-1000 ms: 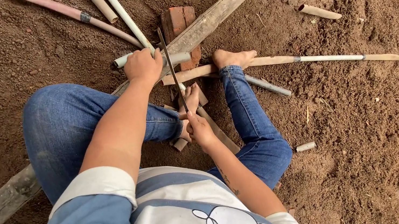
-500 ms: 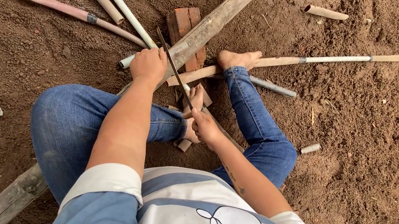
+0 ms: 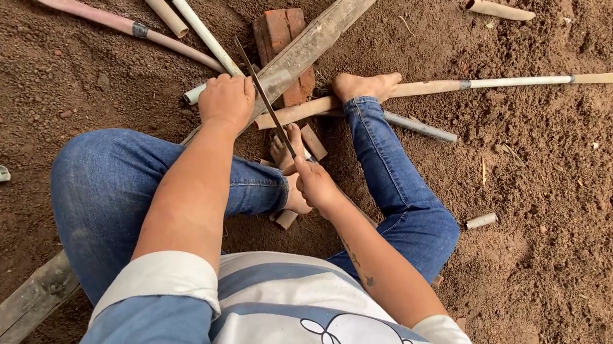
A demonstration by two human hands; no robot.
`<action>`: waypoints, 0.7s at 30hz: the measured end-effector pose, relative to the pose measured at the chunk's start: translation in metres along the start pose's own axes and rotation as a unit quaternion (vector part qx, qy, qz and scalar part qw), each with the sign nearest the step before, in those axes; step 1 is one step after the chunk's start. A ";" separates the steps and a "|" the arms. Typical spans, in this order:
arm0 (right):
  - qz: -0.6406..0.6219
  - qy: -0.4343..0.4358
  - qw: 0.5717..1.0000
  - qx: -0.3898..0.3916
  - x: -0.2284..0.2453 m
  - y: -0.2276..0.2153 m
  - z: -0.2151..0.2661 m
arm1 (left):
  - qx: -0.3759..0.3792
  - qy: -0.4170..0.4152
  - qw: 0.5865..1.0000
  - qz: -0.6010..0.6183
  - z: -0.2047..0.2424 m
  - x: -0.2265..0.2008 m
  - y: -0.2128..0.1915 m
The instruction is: Sawing a thin wooden strip using a handheld hacksaw blade while sitting on the ground.
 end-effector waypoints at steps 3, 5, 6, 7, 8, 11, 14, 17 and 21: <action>0.000 0.001 1.000 0.002 0.000 -0.004 0.006 | 0.016 -0.009 0.999 0.029 0.003 -0.007 -0.008; -0.004 0.009 1.000 0.002 -0.005 -0.003 0.011 | 0.034 -0.004 0.998 0.048 0.009 -0.016 -0.015; -0.014 0.015 1.000 -0.007 -0.006 -0.003 0.013 | 0.044 0.007 0.998 0.046 0.011 -0.019 -0.018; -0.027 0.018 0.999 -0.016 -0.007 -0.001 0.014 | 0.053 0.020 0.997 0.043 0.013 -0.023 -0.022; -0.029 0.018 0.999 -0.018 -0.009 -0.001 0.014 | 0.054 0.022 0.997 0.042 0.011 -0.021 -0.015; -0.040 0.010 0.999 -0.026 -0.012 -0.001 0.009 | 0.071 0.043 0.996 -0.015 0.011 -0.027 -0.008; -0.041 0.014 0.998 -0.037 -0.017 0.001 0.006 | 0.077 0.046 0.996 -0.021 0.024 -0.036 -0.019; -0.053 0.016 0.998 -0.035 -0.015 0.006 0.009 | 0.079 0.025 0.996 -0.032 0.026 -0.030 -0.022; -0.055 0.010 0.998 -0.014 -0.016 0.010 0.018 | 0.094 0.017 0.995 -0.024 0.035 -0.041 -0.042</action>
Point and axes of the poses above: each hand's wrist, its own z-axis away from the middle knuckle, its own y-axis out of the palm, x = y × z, the point moved 4 cm from there along -z, towards the middle knuckle, and after that the axes turned 9 degrees about z, right-handed, at the moved point
